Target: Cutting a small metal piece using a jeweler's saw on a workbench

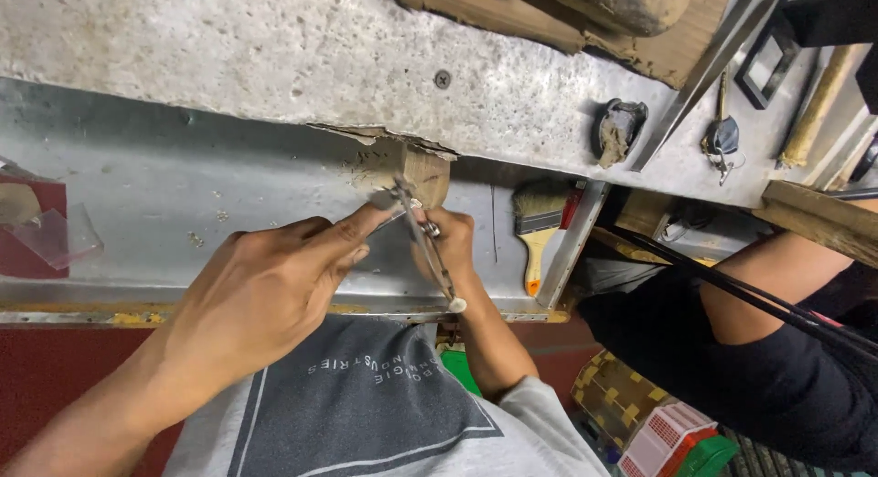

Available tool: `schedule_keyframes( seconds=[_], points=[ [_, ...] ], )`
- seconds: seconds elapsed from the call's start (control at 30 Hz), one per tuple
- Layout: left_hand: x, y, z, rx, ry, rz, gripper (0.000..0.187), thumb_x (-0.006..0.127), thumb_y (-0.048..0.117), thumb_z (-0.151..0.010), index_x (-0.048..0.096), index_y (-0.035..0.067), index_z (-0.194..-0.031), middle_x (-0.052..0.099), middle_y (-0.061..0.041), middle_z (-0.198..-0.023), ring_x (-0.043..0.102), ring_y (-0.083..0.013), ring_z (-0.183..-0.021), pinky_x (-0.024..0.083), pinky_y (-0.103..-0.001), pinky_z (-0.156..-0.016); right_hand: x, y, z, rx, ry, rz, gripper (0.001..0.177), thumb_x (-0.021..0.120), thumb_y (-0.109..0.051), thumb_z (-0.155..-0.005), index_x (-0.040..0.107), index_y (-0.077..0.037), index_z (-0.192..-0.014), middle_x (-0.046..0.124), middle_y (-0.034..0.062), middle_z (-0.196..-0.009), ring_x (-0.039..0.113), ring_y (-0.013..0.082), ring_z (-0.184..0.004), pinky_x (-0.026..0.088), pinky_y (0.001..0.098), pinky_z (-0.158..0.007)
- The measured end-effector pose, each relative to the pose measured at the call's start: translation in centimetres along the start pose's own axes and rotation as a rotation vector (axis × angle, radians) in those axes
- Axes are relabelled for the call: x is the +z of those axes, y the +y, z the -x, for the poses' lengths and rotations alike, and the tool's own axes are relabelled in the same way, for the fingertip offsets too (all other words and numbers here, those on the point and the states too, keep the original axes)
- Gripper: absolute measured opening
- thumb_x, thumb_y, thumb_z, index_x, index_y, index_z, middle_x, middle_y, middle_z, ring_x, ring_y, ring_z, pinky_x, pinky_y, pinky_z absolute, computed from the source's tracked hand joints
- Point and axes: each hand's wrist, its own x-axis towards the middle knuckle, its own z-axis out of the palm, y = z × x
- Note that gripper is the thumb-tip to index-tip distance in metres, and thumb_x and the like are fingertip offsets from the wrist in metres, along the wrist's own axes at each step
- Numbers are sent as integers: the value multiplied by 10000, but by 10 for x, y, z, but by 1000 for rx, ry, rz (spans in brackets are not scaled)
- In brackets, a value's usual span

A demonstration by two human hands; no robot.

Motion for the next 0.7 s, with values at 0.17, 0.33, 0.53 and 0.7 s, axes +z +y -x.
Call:
schedule_keyframes(
  seconds=[0.17,0.33,0.53,0.7],
  points=[
    [6,-3,4,23,50,25,649,642,36,-888,532,191,-1508,779,-41,-1115,755,-257,-806,618,-455,-640,17,31,7,-101,33,11,368,683,-89,-815,397,-154,-592,285,-43,-570,281,109,-527,224,335,-479],
    [1,-1,2,22,38,6,588,640,126,-981,496,219,-1544,668,-23,-684,557,-213,-454,460,-412,-429,8,-2,21,84,48,64,330,650,-103,-889,429,-159,-651,340,-66,-561,319,70,-531,256,320,-472],
    [3,-1,4,46,18,52,734,624,-50,-855,475,183,-1535,775,-77,-1095,779,-245,-920,652,-447,-695,14,59,18,-66,-11,-24,200,680,44,-828,586,-119,-760,343,-47,-586,290,102,-560,244,332,-513],
    [7,-3,3,4,48,48,753,600,-19,-851,469,246,-1544,789,-44,-1135,778,-238,-968,628,-476,-781,31,76,20,-199,100,74,363,515,-9,-804,280,-169,-579,251,-33,-545,248,129,-500,197,371,-488]
  ],
)
